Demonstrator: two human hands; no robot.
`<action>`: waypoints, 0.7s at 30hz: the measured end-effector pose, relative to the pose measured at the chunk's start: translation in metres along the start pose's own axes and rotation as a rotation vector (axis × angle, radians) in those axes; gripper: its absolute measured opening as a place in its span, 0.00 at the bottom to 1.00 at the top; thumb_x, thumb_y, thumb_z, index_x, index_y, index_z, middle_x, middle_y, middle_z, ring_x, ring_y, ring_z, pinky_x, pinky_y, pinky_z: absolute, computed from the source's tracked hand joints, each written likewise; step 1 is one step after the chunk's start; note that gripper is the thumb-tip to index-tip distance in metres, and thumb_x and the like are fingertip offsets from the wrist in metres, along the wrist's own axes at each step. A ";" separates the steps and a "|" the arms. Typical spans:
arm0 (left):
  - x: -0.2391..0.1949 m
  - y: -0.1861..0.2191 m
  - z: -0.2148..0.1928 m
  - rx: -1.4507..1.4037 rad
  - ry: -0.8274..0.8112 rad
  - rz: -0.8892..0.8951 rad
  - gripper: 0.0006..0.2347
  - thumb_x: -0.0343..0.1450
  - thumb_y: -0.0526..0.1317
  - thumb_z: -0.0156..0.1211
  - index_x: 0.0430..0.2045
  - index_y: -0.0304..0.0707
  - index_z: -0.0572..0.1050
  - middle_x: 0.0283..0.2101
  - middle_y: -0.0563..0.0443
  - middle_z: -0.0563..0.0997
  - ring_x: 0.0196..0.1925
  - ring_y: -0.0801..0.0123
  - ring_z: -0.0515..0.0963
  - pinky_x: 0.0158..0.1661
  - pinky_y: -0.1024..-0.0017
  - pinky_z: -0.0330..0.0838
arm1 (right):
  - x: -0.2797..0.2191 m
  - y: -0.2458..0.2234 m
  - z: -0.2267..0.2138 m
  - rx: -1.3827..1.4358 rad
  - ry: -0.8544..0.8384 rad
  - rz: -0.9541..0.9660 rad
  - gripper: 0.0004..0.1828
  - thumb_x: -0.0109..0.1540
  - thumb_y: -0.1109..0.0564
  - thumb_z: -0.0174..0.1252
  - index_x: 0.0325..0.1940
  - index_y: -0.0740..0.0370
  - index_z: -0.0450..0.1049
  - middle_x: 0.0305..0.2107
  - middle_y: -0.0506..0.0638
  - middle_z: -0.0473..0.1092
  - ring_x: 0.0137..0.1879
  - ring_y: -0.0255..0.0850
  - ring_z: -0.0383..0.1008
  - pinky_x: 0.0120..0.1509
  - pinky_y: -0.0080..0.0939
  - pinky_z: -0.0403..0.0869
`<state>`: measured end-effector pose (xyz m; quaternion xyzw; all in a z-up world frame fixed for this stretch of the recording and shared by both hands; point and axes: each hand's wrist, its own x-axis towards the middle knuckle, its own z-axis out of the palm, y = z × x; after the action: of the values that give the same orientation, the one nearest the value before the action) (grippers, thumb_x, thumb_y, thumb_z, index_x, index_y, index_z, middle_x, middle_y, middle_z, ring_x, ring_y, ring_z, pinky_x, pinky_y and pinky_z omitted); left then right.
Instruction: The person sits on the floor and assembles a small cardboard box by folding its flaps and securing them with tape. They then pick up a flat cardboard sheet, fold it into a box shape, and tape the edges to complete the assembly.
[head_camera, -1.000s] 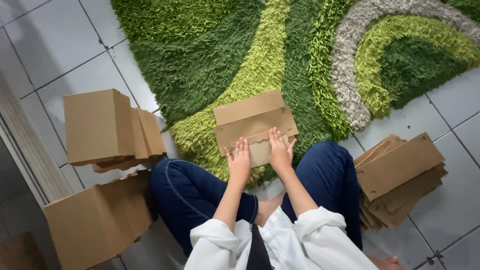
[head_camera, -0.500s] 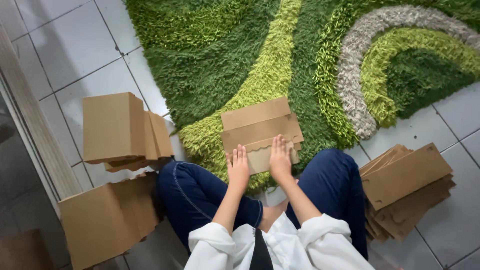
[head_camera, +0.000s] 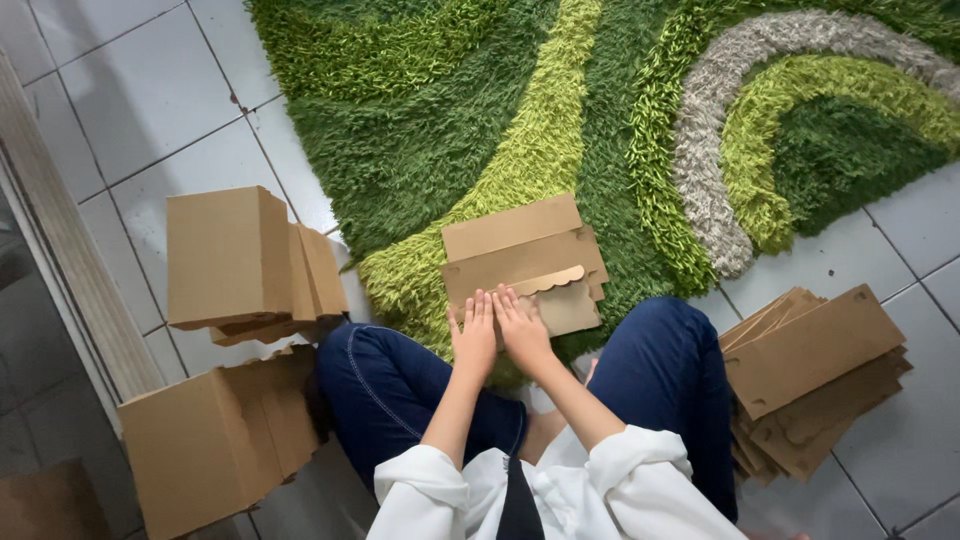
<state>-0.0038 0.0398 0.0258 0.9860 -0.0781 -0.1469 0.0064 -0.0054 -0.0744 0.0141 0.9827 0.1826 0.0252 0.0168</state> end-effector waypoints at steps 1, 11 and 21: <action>0.001 0.002 -0.003 -0.001 -0.001 0.001 0.24 0.72 0.36 0.32 0.67 0.49 0.44 0.71 0.58 0.44 0.71 0.67 0.48 0.66 0.41 0.28 | 0.001 0.005 -0.005 -0.001 -0.002 0.000 0.36 0.58 0.60 0.41 0.72 0.56 0.49 0.69 0.51 0.48 0.74 0.43 0.46 0.71 0.63 0.46; -0.008 0.009 -0.044 -0.006 -0.182 -0.014 0.26 0.72 0.32 0.29 0.67 0.45 0.38 0.72 0.54 0.38 0.73 0.65 0.42 0.66 0.41 0.23 | 0.005 0.051 -0.073 0.349 -0.400 0.293 0.53 0.49 0.76 0.46 0.74 0.49 0.38 0.71 0.42 0.39 0.75 0.34 0.39 0.70 0.73 0.30; -0.014 0.006 -0.068 -0.059 -0.253 -0.014 0.28 0.70 0.30 0.32 0.67 0.45 0.36 0.72 0.56 0.35 0.73 0.66 0.39 0.65 0.39 0.19 | -0.001 0.108 -0.035 0.430 -0.482 0.530 0.50 0.51 0.69 0.45 0.74 0.49 0.35 0.72 0.40 0.31 0.76 0.38 0.33 0.69 0.79 0.29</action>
<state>0.0023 0.0352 0.0952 0.9595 -0.0671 -0.2724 0.0247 0.0300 -0.1748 0.0539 0.9546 -0.0847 -0.2409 -0.1535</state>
